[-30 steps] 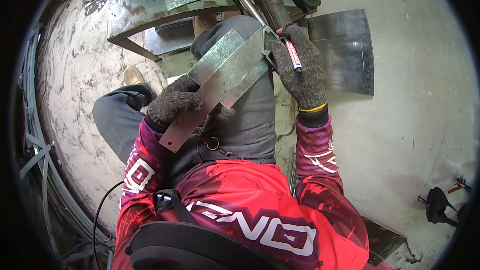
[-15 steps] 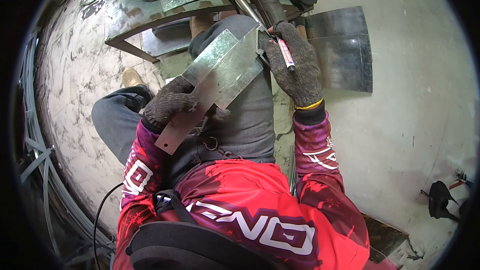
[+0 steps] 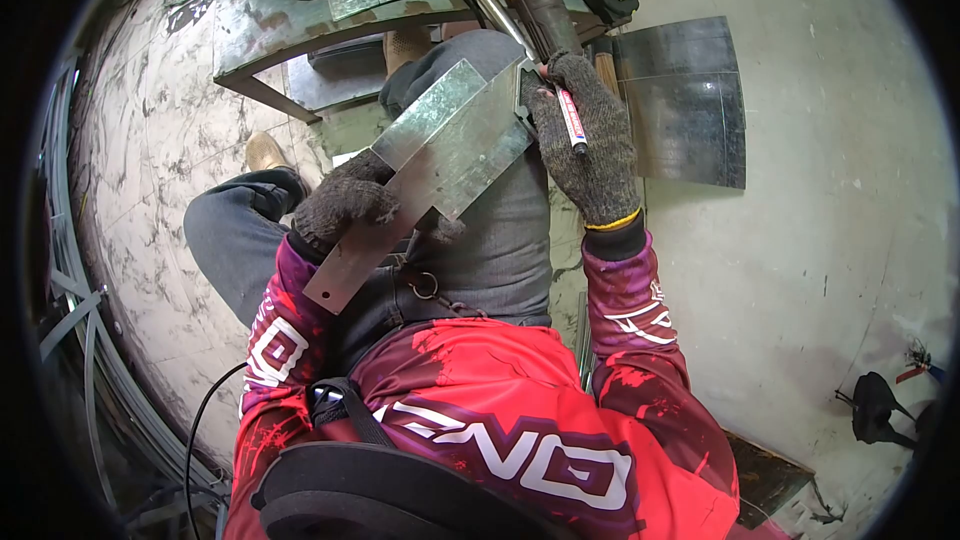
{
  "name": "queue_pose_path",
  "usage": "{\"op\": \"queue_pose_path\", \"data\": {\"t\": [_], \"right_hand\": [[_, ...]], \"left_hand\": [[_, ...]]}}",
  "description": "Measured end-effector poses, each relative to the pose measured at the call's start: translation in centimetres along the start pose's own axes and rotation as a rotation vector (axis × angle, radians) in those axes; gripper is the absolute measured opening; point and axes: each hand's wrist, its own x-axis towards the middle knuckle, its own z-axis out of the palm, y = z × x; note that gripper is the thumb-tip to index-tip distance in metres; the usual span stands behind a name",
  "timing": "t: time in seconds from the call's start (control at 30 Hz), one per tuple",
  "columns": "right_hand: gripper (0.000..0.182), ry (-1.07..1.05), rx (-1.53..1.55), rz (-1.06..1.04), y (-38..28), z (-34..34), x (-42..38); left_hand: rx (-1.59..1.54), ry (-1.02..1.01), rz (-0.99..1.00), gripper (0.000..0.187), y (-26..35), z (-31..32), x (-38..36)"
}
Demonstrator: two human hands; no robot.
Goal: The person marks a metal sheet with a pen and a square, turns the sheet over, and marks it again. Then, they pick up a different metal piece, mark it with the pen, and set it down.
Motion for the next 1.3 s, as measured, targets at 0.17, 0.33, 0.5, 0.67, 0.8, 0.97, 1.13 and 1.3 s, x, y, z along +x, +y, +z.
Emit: {"op": "queue_pose_path", "data": {"t": [0.17, 0.33, 0.5, 0.67, 0.8, 0.97, 1.13, 1.3], "right_hand": [[0.021, 0.005, 0.001, -0.033, 0.2, 0.1, 0.1], [0.022, 0.004, -0.021, -0.023, -0.1, 0.1, 0.2], [0.022, -0.017, 0.023, 0.033, -0.4, -0.1, 0.3], [0.022, -0.011, -0.040, 0.007, -0.4, -0.1, 0.2], [0.021, -0.026, -0.056, -0.015, -0.3, -0.2, 0.5], [0.022, -0.038, -0.045, -0.034, -0.4, -0.4, 0.5], [0.022, -0.039, -0.024, -0.003, -0.6, -0.3, 0.4], [0.021, -0.067, -0.045, 0.013, -0.6, -0.3, 0.6]], "left_hand": [[-0.025, -0.014, -0.014, 0.068, 0.7, 0.9, 0.3], [-0.047, -0.019, -0.021, 0.069, 0.8, 0.9, 0.4], [0.123, 0.087, 0.076, 0.068, -0.3, 0.2, 0.6], [0.232, 0.101, 0.021, 0.064, -0.2, -0.4, 0.7], [0.226, 0.113, 0.013, 0.061, -0.2, 0.0, 0.6], [0.206, 0.119, 0.004, 0.060, -0.2, 0.1, 0.4], [0.280, 0.136, 0.010, 0.057, -0.6, -0.1, 0.4], [0.386, 0.110, -0.010, 0.049, -0.6, -0.4, 0.4]]}}
